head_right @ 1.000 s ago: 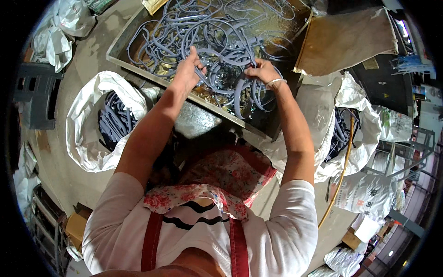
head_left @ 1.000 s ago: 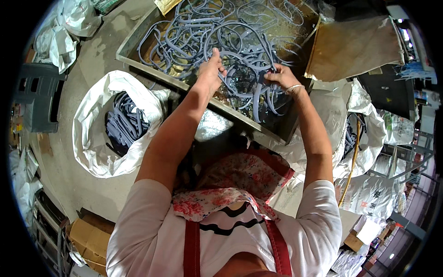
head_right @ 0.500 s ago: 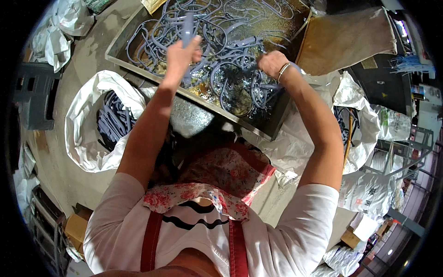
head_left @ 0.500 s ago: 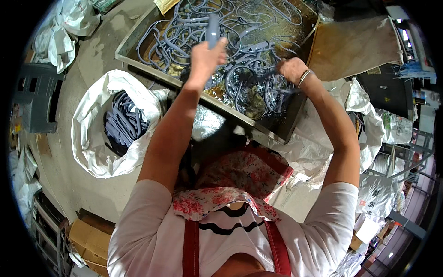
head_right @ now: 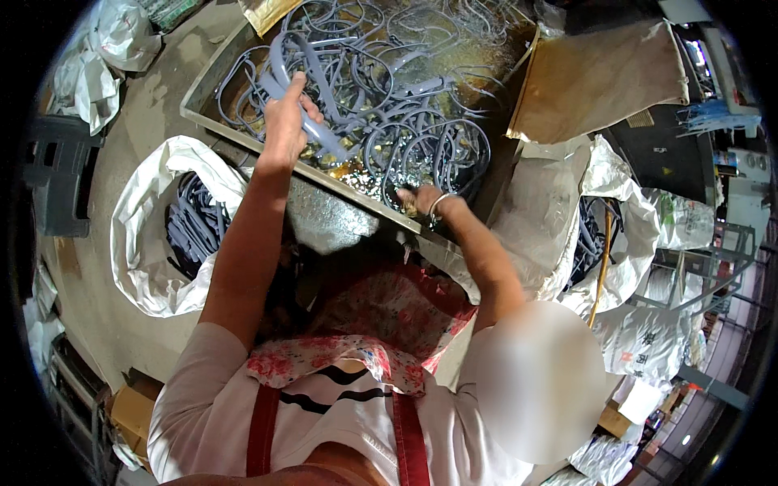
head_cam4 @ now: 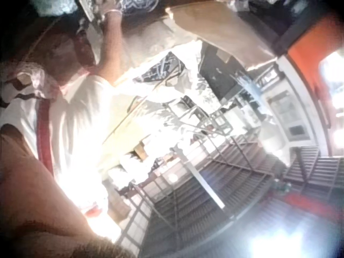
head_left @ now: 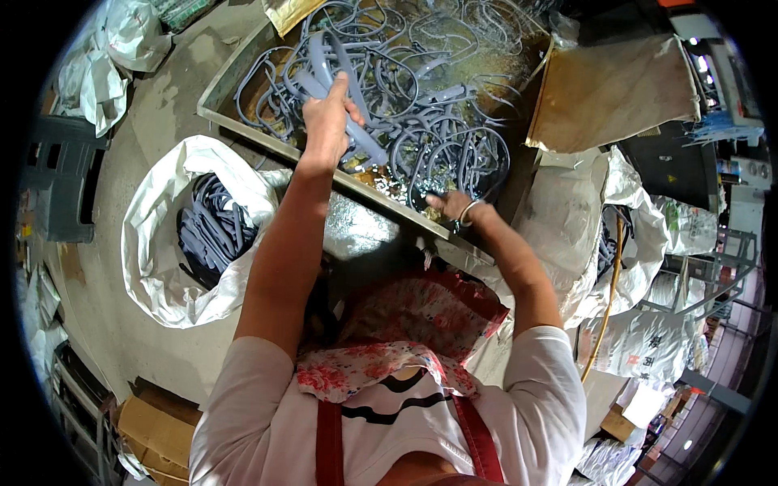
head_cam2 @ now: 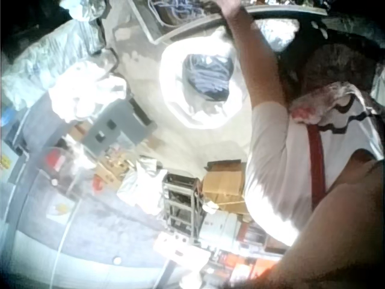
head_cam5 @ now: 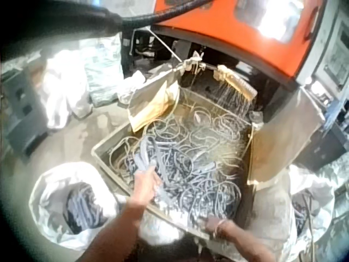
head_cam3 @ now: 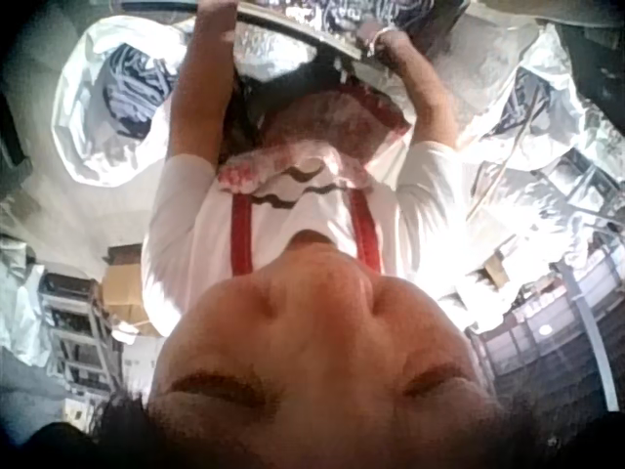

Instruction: The person sorts a pile of tangled gray cables on a metal tray, untangling them by hand and placing them into a white sack. The person repeatedly picks up bundles of cables, separates them, and transfers them to the sack.

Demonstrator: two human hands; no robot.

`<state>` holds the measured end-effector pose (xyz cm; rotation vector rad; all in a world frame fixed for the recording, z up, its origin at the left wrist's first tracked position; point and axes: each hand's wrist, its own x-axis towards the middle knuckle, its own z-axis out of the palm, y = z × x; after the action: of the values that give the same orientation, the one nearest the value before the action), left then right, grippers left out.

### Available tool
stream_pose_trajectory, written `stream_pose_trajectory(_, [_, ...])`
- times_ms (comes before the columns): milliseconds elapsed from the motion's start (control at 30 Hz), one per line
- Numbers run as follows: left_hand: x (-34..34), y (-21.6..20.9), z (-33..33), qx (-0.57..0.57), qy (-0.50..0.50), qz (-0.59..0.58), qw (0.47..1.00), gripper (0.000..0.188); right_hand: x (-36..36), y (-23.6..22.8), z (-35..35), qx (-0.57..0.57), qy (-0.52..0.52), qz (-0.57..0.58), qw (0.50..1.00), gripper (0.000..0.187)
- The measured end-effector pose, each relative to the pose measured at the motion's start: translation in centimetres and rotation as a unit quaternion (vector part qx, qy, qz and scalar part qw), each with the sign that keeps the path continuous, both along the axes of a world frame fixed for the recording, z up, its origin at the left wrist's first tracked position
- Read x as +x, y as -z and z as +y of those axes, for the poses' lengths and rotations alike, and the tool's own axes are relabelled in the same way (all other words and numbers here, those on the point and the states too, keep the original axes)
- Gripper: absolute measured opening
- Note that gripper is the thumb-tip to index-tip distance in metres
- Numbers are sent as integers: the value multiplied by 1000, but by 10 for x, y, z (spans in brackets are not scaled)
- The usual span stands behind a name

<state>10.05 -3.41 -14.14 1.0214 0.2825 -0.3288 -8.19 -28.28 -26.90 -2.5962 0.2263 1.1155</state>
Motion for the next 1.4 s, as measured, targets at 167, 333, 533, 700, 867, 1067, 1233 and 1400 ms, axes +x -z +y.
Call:
stream_pose_trajectory(167, [-1, 0, 4, -29, -7, -75, 997, 20, -24, -16, 11, 66, 71, 5, 995, 93])
stream_pose_trajectory(333, [-9, 3, 5, 104, 52, -127, 985, 10, -5, -87, -8, -38, 114, -246, 962, 70])
stream_pose_trajectory(533, [-19, -3, -13, 308, 149, -178, 923, 22, 24, -147, -22, -178, -32, -248, 952, 63])
stream_pose_trajectory(700, [-21, 11, -15, 197, 236, -244, 920, 36, 68, -216, 3, 157, 110, -413, 890, 39])
stream_pose_trajectory(867, [-16, 0, -8, 254, 260, -182, 913, 32, 96, -220, 13, 316, 183, -391, 844, 42])
stream_pose_trajectory(1067, [-2, 7, 6, 26, 50, 2, 998, 22, 94, -74, -28, 181, 16, -408, 895, 20])
stream_pose_trajectory(1233, [12, 11, 19, -45, -49, 46, 997, 14, 80, 3, 15, -53, 185, -117, 974, 42])
stream_pose_trajectory(1400, [15, 13, 9, 31, 8, -86, 996, 10, 62, 130, 1, -76, 202, -133, 967, 39])
